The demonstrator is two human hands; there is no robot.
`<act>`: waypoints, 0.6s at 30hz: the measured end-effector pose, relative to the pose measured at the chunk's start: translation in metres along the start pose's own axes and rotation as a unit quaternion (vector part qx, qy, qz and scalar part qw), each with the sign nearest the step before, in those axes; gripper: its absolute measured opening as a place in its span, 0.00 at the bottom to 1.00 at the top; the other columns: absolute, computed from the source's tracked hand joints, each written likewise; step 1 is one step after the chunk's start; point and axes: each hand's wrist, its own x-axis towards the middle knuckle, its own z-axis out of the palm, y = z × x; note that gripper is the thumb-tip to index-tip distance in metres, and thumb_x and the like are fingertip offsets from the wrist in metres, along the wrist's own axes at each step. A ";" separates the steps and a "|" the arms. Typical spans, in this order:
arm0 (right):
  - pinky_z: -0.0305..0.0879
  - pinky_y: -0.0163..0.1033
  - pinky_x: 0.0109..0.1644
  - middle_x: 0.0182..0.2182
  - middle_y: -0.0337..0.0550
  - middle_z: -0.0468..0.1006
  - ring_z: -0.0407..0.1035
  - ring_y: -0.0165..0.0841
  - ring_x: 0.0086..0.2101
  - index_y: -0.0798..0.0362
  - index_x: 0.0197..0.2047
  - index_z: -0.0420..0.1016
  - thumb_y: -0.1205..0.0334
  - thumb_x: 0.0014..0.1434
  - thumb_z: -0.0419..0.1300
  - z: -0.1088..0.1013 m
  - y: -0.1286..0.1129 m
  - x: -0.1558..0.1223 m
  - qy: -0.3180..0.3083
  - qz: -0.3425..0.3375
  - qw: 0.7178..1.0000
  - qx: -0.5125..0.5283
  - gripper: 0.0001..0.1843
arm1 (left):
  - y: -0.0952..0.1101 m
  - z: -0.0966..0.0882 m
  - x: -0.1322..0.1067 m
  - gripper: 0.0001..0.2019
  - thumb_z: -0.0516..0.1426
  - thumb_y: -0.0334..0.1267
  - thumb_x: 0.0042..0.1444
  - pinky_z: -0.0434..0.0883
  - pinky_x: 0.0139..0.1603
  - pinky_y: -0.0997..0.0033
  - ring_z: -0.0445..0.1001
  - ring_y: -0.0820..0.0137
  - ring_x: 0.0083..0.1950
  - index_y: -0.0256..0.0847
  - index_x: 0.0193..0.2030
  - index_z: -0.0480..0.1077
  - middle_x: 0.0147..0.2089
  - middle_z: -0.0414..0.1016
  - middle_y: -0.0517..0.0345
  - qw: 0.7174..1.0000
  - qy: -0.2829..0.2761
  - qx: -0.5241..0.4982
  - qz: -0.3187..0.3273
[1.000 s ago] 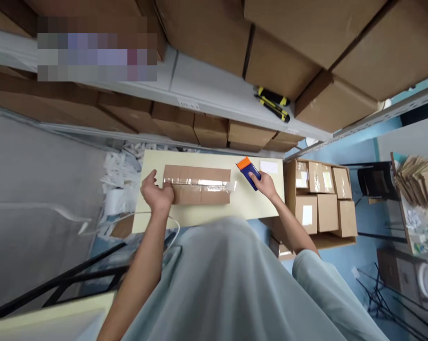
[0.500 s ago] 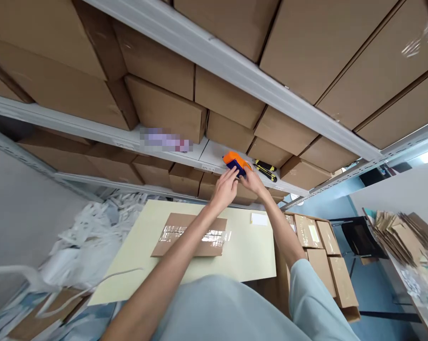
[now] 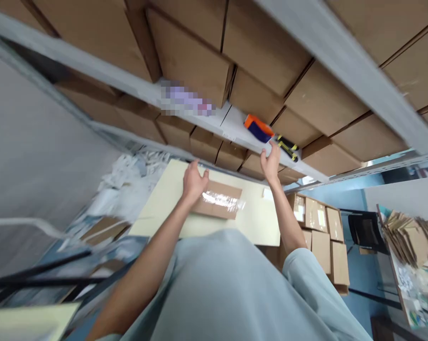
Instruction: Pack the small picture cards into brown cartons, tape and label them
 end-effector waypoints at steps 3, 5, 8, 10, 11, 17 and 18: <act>0.58 0.58 0.79 0.78 0.67 0.61 0.54 0.50 0.78 0.60 0.83 0.53 0.56 0.79 0.39 0.038 0.005 -0.106 -0.066 0.019 0.994 0.089 0.35 | -0.067 -0.018 -0.027 0.32 0.61 0.43 0.65 0.69 0.74 0.38 0.74 0.35 0.72 0.22 0.70 0.70 0.68 0.75 0.19 0.982 -0.025 0.081 -0.167; 0.60 0.56 0.79 0.77 0.67 0.64 0.59 0.49 0.76 0.61 0.82 0.54 0.54 0.79 0.41 0.065 -0.003 -0.171 -0.145 0.057 0.978 0.142 0.35 | -0.091 -0.020 -0.047 0.26 0.61 0.44 0.65 0.72 0.69 0.37 0.78 0.34 0.66 0.27 0.63 0.75 0.60 0.81 0.23 0.968 -0.078 0.108 -0.212; 0.62 0.52 0.78 0.78 0.67 0.64 0.63 0.48 0.75 0.65 0.83 0.50 0.52 0.79 0.43 0.099 -0.024 -0.227 -0.241 0.120 0.950 0.160 0.38 | -0.099 -0.012 -0.068 0.19 0.58 0.44 0.68 0.75 0.64 0.42 0.82 0.39 0.60 0.37 0.60 0.78 0.54 0.85 0.33 0.970 -0.126 0.101 -0.183; 0.65 0.50 0.76 0.79 0.69 0.60 0.63 0.49 0.75 0.68 0.84 0.43 0.51 0.80 0.42 0.115 -0.036 -0.234 -0.272 0.145 0.943 0.126 0.40 | -0.095 -0.006 -0.072 0.23 0.57 0.44 0.69 0.75 0.64 0.46 0.82 0.42 0.61 0.38 0.66 0.76 0.57 0.85 0.36 0.978 -0.121 0.084 -0.146; 0.66 0.50 0.75 0.80 0.71 0.59 0.64 0.50 0.75 0.69 0.85 0.40 0.50 0.81 0.41 0.121 -0.041 -0.232 -0.280 0.151 0.943 0.098 0.41 | -0.093 -0.004 -0.071 0.25 0.57 0.44 0.69 0.75 0.65 0.48 0.81 0.44 0.61 0.37 0.70 0.74 0.59 0.84 0.36 0.982 -0.118 0.075 -0.129; 0.74 0.51 0.64 0.72 0.70 0.73 0.75 0.57 0.66 0.61 0.84 0.46 0.35 0.79 0.48 0.132 -0.052 -0.210 -0.334 0.135 0.933 -0.018 0.47 | -0.089 -0.001 -0.064 0.28 0.57 0.55 0.71 0.75 0.64 0.51 0.82 0.46 0.58 0.39 0.68 0.76 0.56 0.86 0.40 0.984 -0.144 0.066 -0.077; 0.75 0.50 0.62 0.69 0.69 0.75 0.77 0.56 0.64 0.61 0.84 0.47 0.35 0.80 0.46 0.133 -0.051 -0.210 -0.332 0.150 0.931 -0.012 0.45 | -0.090 0.000 -0.063 0.29 0.58 0.57 0.70 0.75 0.63 0.50 0.82 0.45 0.57 0.39 0.66 0.78 0.54 0.86 0.39 0.983 -0.143 0.078 -0.080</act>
